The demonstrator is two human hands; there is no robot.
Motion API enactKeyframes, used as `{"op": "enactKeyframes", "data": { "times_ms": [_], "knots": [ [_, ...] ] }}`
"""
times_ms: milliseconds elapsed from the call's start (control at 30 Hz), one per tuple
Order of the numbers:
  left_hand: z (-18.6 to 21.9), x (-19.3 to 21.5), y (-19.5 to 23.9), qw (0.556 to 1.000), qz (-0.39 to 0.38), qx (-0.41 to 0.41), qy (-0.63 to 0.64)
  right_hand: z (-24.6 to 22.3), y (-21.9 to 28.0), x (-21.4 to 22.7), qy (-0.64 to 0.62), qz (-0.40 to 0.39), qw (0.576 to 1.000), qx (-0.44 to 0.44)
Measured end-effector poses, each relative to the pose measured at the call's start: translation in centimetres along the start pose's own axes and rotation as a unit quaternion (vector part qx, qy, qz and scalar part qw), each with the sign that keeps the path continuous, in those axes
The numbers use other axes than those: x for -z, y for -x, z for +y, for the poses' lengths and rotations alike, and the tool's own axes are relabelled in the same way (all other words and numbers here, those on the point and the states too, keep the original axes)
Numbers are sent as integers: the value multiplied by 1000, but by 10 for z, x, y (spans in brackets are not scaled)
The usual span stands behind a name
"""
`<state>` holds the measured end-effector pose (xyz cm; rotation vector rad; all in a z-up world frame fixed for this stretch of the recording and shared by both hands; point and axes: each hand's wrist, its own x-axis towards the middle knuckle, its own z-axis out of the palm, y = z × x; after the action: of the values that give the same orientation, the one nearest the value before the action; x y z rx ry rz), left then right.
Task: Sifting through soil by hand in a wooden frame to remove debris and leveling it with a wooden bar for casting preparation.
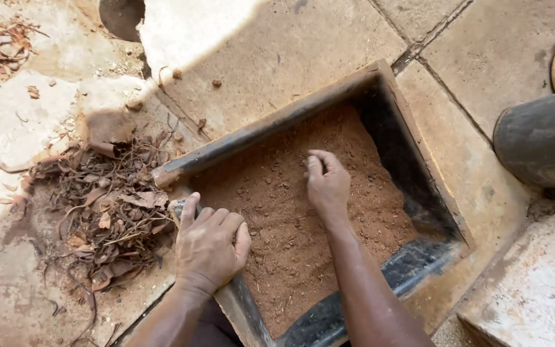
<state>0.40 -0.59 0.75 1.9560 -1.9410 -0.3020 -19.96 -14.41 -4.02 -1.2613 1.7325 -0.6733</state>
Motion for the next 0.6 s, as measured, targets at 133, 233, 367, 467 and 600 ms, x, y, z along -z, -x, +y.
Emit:
{"op": "enactKeyframes", "data": {
  "times_ms": [133,233,367,467,600],
  "knots": [
    [1,-1,1,1000,0,2,-19,-9,8,-17,92,-48,994,47],
    [1,1,2,1000,-5,13,5,-8,-8,-34,287,-55,954,69],
    [2,-1,2,1000,-4,10,-1,-31,-15,-40,325,-114,935,88],
    [2,0,2,1000,-4,13,-6,-16,-19,-53,331,-154,922,132],
    [1,-2,3,1000,18,9,0,-25,-1,-36,240,-126,960,65]
  ]
}}
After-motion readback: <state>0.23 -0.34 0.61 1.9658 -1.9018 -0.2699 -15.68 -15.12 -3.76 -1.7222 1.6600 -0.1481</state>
